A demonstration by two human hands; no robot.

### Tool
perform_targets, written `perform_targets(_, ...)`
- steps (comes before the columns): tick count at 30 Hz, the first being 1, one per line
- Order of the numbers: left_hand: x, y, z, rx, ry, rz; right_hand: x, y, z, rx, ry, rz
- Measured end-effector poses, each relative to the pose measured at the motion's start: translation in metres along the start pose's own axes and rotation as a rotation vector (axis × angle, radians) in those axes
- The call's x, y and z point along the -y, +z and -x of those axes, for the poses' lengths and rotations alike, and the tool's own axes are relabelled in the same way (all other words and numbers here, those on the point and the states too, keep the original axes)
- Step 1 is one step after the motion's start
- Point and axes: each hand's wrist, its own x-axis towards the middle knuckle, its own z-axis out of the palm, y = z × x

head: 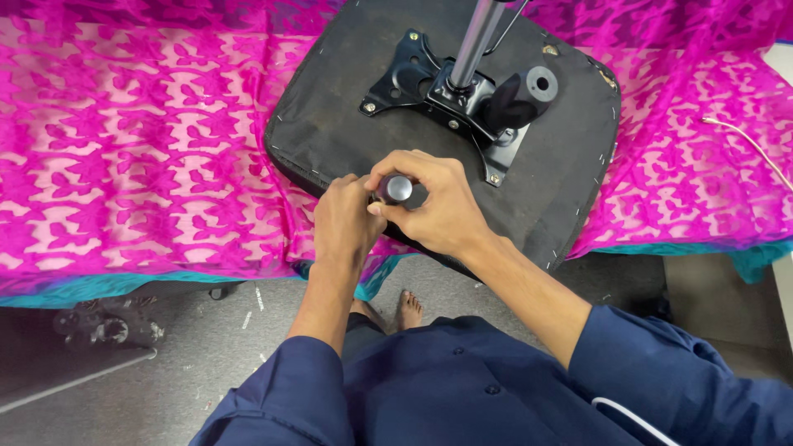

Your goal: The person uses a screwdriver to tighten screws on the underside of an overturned chair seat. They manipulate the screwdriver with both hands to secure the metal base to the seat.

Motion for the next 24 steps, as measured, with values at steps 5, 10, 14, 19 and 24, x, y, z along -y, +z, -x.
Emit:
perform_targets(5, -0.008, -0.007, -0.003, 0.037, 0.059, 0.03, -0.002, -0.003, 0.004, -0.042, 0.147, -0.009)
perform_targets(10, -0.019, -0.011, -0.01, 0.006, 0.1, 0.278, -0.008, -0.009, 0.002, -0.09, 0.128, 0.05)
perform_targets(14, -0.029, 0.002, -0.013, 0.057, -0.03, 0.52, -0.012, -0.014, -0.001, -0.112, 0.132, 0.084)
perform_targets(19, -0.02, 0.027, -0.017, 0.066, -0.162, 0.535, -0.013, -0.01, 0.002, -0.047, 0.066, 0.049)
perform_targets(24, -0.009, 0.038, -0.017, 0.049, -0.16, 0.592, -0.012, -0.019, 0.0, 0.124, 0.062, -0.144)
